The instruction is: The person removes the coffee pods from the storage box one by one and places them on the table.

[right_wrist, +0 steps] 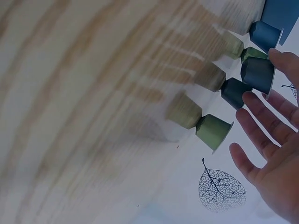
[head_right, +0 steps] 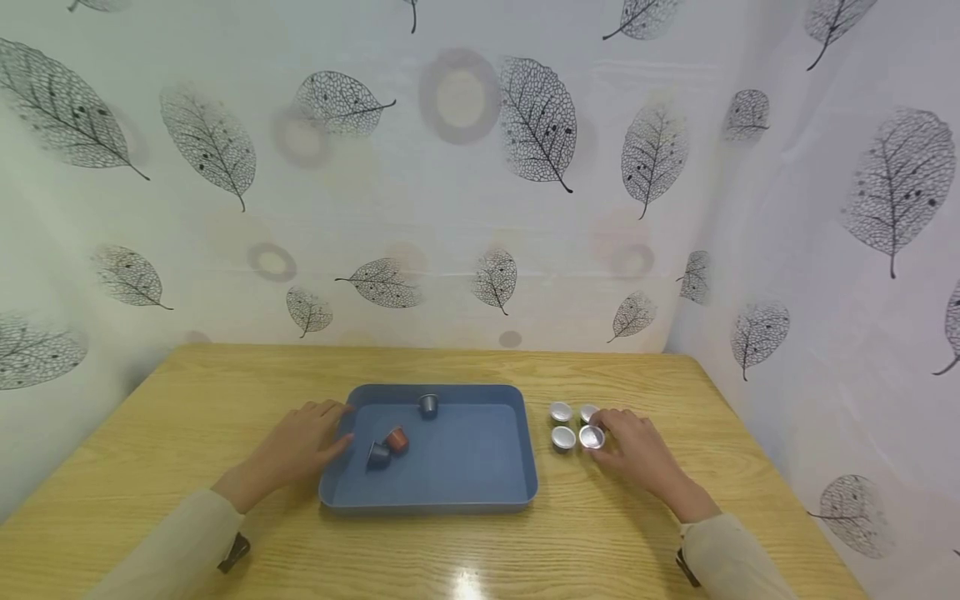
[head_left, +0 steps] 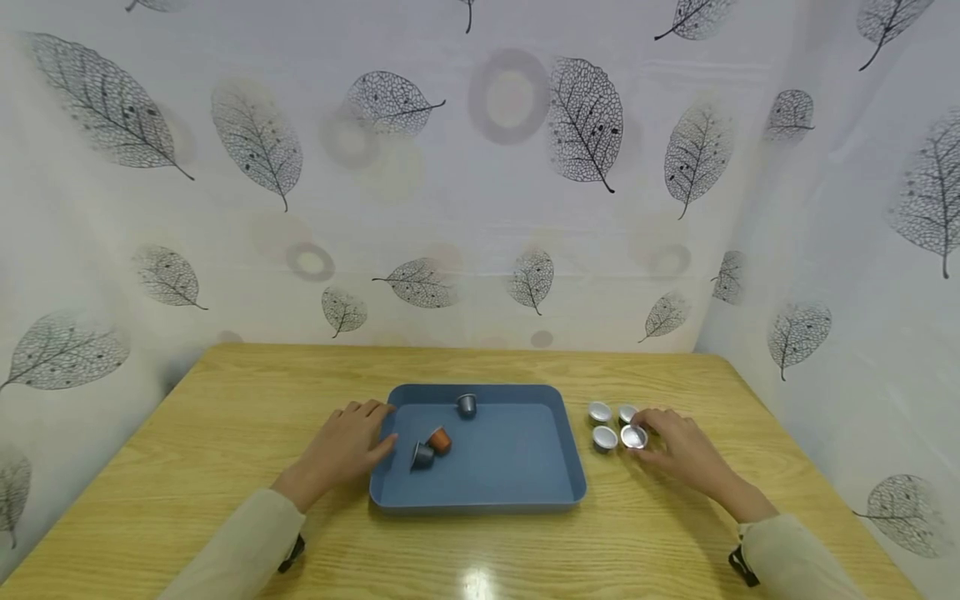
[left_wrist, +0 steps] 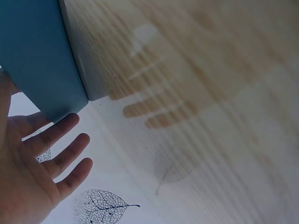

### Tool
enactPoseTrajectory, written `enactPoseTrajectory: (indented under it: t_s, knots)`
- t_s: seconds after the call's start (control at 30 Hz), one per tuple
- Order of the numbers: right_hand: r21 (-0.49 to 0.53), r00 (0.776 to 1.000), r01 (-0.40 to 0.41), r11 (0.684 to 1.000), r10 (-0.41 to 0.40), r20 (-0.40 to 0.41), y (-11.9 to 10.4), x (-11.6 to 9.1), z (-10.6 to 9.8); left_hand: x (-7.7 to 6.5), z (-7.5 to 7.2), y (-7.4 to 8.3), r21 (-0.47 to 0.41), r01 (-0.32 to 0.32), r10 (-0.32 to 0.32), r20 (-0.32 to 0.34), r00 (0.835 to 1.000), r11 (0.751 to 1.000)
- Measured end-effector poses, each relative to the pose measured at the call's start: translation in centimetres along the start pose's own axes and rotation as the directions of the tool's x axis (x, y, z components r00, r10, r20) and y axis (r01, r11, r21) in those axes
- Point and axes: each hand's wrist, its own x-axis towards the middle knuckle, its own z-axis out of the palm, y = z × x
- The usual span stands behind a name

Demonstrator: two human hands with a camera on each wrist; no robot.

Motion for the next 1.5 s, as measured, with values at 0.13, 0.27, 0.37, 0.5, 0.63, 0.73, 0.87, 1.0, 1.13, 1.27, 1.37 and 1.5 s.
enactPoseTrajectory:
  t_s: [0.13, 0.27, 0.37, 0.5, 0.63, 0.73, 0.87, 1.0, 1.13, 1.27, 1.37, 1.5]
  knots:
    - [-0.01, 1.0, -0.01, 1.0, 0.01, 0.012, -0.03, -0.08, 0.02, -0.02, 0.05, -0.03, 0.002, 0.001, -0.001, 0.0, 1.0, 1.0]
    - [-0.012, 0.999, -0.02, 1.0, 0.021, 0.029, -0.01, -0.15, 0.05, -0.01, 0.12, -0.08, 0.0, 0.003, -0.003, 0.004, 1.0, 1.0]
    - [-0.015, 0.999, -0.021, 1.0, 0.021, 0.034, 0.01, -0.19, 0.08, 0.0, 0.15, -0.11, -0.001, 0.002, -0.002, 0.003, 1.0, 1.0]
    - [-0.023, 0.999, -0.017, 1.0, 0.018, 0.035, 0.0, -0.2, 0.11, 0.03, 0.2, -0.16, 0.001, -0.001, 0.001, -0.001, 1.0, 1.0]
    - [-0.026, 0.999, -0.024, 0.999, 0.025, 0.043, -0.04, -0.17, 0.1, 0.02, 0.25, -0.19, 0.004, 0.001, -0.001, 0.002, 1.0, 1.0]
    - [-0.032, 0.998, -0.032, 0.999, 0.034, 0.05, -0.08, -0.14, 0.06, 0.0, 0.25, -0.19, 0.005, 0.0, 0.0, 0.003, 1.0, 1.0]
    - [-0.039, 0.998, -0.041, 0.998, 0.043, 0.052, -0.12, -0.14, 0.05, -0.03, 0.21, -0.17, 0.007, -0.008, 0.008, -0.005, 1.0, 1.0]
    - [-0.035, 0.997, -0.048, 0.998, 0.05, 0.051, -0.19, -0.14, -0.03, -0.03, 0.23, -0.2, 0.011, -0.012, 0.012, -0.007, 1.0, 1.0]
    - [-0.037, 0.998, -0.048, 0.998, 0.05, 0.045, -0.17, -0.19, -0.08, -0.02, 0.23, -0.19, 0.013, -0.012, 0.013, -0.008, 1.0, 1.0]
    - [-0.043, 0.998, -0.043, 0.998, 0.045, 0.038, -0.03, -0.26, -0.03, -0.04, 0.17, -0.15, 0.015, -0.015, 0.016, -0.013, 1.0, 1.0]
    - [-0.042, 0.999, -0.039, 0.998, 0.04, 0.03, 0.05, -0.32, -0.01, -0.05, 0.13, -0.15, 0.019, -0.017, 0.017, -0.016, 1.0, 1.0]
    - [-0.045, 0.999, -0.034, 0.998, 0.035, 0.02, 0.04, -0.36, -0.12, -0.03, 0.15, -0.15, 0.019, -0.015, 0.015, -0.009, 1.0, 1.0]
